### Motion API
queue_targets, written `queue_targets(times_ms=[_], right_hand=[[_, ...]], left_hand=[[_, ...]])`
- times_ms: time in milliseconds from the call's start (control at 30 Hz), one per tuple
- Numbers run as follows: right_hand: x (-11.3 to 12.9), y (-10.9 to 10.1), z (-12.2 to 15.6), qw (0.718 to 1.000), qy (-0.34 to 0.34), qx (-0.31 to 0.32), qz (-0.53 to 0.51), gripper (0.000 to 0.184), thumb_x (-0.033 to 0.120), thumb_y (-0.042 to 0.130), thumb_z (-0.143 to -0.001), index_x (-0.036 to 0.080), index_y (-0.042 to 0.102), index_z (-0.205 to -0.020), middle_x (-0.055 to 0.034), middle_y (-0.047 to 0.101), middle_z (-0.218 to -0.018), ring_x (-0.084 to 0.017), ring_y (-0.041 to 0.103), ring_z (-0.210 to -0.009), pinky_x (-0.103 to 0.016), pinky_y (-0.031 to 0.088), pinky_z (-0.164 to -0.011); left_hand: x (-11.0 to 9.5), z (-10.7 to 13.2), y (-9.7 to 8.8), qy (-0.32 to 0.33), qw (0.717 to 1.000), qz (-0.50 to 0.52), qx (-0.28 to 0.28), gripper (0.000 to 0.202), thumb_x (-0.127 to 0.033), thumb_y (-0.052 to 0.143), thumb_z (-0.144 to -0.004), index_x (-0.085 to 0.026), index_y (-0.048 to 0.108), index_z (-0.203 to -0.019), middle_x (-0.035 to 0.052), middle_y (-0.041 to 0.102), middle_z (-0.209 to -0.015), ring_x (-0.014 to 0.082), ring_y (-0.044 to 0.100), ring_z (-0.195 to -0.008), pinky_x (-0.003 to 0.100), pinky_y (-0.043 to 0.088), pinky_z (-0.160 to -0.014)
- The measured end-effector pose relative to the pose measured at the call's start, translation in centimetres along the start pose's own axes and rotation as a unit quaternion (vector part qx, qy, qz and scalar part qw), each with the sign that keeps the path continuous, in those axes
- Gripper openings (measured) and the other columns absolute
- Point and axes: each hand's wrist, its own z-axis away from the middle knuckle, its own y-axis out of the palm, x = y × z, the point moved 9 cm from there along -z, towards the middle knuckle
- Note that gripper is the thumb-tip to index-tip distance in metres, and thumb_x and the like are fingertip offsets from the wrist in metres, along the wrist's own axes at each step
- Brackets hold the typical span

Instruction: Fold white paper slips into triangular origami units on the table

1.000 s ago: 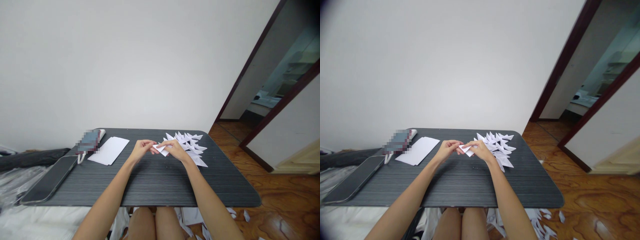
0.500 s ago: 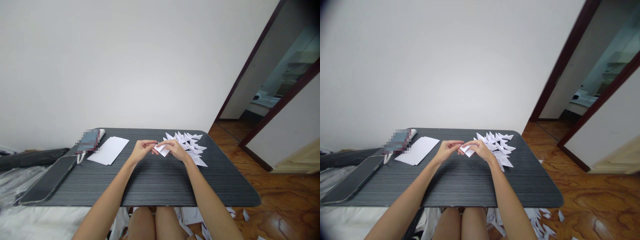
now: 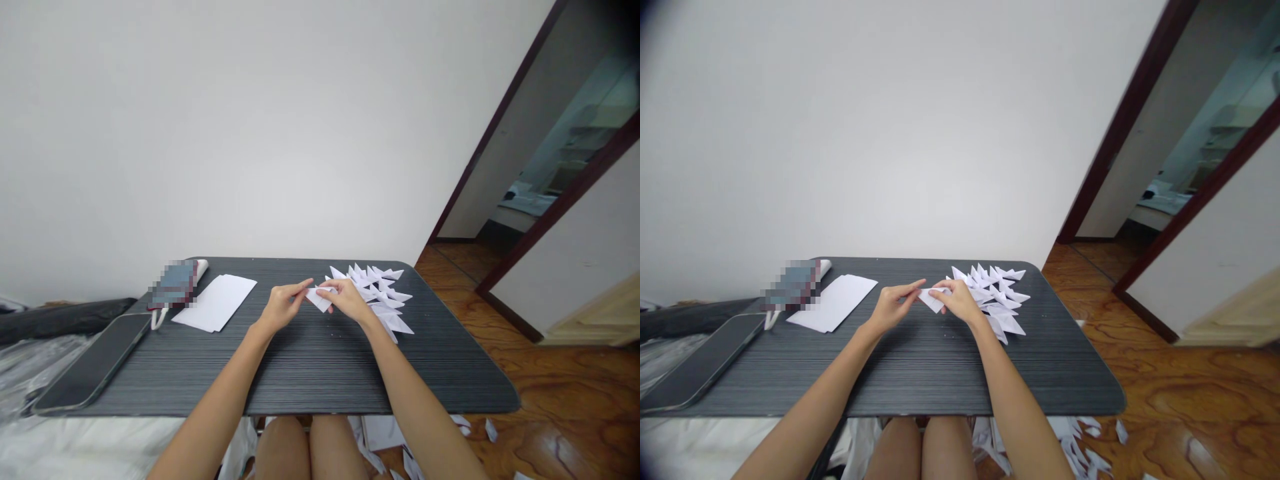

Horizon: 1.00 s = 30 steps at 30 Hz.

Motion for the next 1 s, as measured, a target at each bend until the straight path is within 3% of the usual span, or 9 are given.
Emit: queue_targets(times_ms=[133, 233, 433, 600, 733, 867, 1000], right_hand=[[0.4, -0.1, 0.1, 1.0, -0.004, -0.013, 0.027, 0.026, 0.037, 0.053, -0.07, 0.013, 0.062, -0.072, 0.0036, 0.047, -0.041, -0.005, 0.038, -0.032, -0.018, 0.026, -0.033], [0.6, 0.2, 0.2, 1.0, -0.005, -0.011, 0.027, 0.025, 0.036, 0.053, -0.07, 0.013, 0.062, -0.069, 0.0029, 0.048, -0.044, -0.005, 0.037, -0.032, -0.018, 0.025, -0.032], [0.8, 1.5, 0.3, 1.0, -0.016, 0.02, 0.007, 0.026, 0.034, 0.045, -0.076, 0.014, 0.056, -0.064, 0.003, 0.048, -0.043, -0.006, 0.038, -0.031, -0.018, 0.027, -0.033], [0.2, 1.6, 0.0, 0.998, -0.007, 0.016, -0.054, 0.025, 0.033, 0.04, -0.078, 0.013, 0.051, -0.067, 0.0048, 0.044, -0.038, -0.005, 0.036, -0.028, -0.017, 0.023, -0.03], [-0.6, 0.7, -0.3, 0.987, 0.015, -0.034, -0.155, 0.024, 0.036, 0.046, -0.075, 0.013, 0.051, -0.072, 0.0061, 0.042, -0.043, -0.003, 0.03, -0.03, -0.016, 0.017, -0.029], [-0.6, 1.5, -0.4, 0.973, 0.015, -0.009, -0.23, 0.023, 0.036, 0.051, -0.071, 0.017, 0.049, -0.084, 0.0045, 0.048, -0.056, -0.002, 0.032, -0.037, -0.014, 0.017, -0.032], [-0.7, 1.6, -0.3, 0.976, 0.01, -0.031, -0.216, 0.019, 0.034, 0.055, -0.068, 0.018, 0.05, -0.078, 0.003, 0.047, -0.068, -0.003, 0.037, -0.044, -0.015, 0.023, -0.036]], left_hand=[[-0.8, 0.0, 0.3, 0.016, 1.0, 0.002, 0.011, 0.031, -0.025, 0.043, -0.079, -0.016, 0.057, -0.105, 0.0051, 0.067, -0.075, 0.0137, 0.06, -0.065, 0.024, 0.045, -0.065], [-0.7, 0.0, 0.9, -0.011, 0.998, 0.044, 0.043, 0.034, -0.026, 0.044, -0.079, -0.013, 0.054, -0.108, 0.0037, 0.065, -0.063, 0.0133, 0.059, -0.06, 0.024, 0.044, -0.067], [0.5, 0.2, 2.3, -0.066, 0.987, 0.117, 0.089, 0.035, -0.028, 0.039, -0.081, -0.014, 0.053, -0.111, -0.0004, 0.057, -0.046, 0.0095, 0.051, -0.044, 0.02, 0.04, -0.051], [1.9, -0.1, 1.7, -0.111, 0.968, 0.22, 0.053, 0.041, -0.029, 0.038, -0.082, -0.01, 0.045, -0.117, 0.0001, 0.057, -0.047, 0.0084, 0.047, -0.038, 0.019, 0.036, -0.041], [2.0, -0.7, 0.6, -0.105, 0.943, 0.314, 0.019, 0.039, -0.03, 0.042, -0.08, -0.005, 0.05, -0.11, 0.0064, 0.062, -0.064, 0.0105, 0.053, -0.052, 0.022, 0.04, -0.051], [1.5, -0.8, 0.6, -0.093, 0.947, 0.307, 0.035, 0.027, -0.027, 0.051, -0.076, -0.008, 0.06, -0.092, 0.0041, 0.06, -0.068, 0.0074, 0.049, -0.051, 0.022, 0.041, -0.055], [1.4, -0.7, 0.0, -0.1, 0.949, 0.298, -0.011, 0.022, -0.028, 0.055, -0.072, -0.01, 0.063, -0.083, 0.0045, 0.06, -0.076, 0.0094, 0.053, -0.056, 0.024, 0.044, -0.057]])
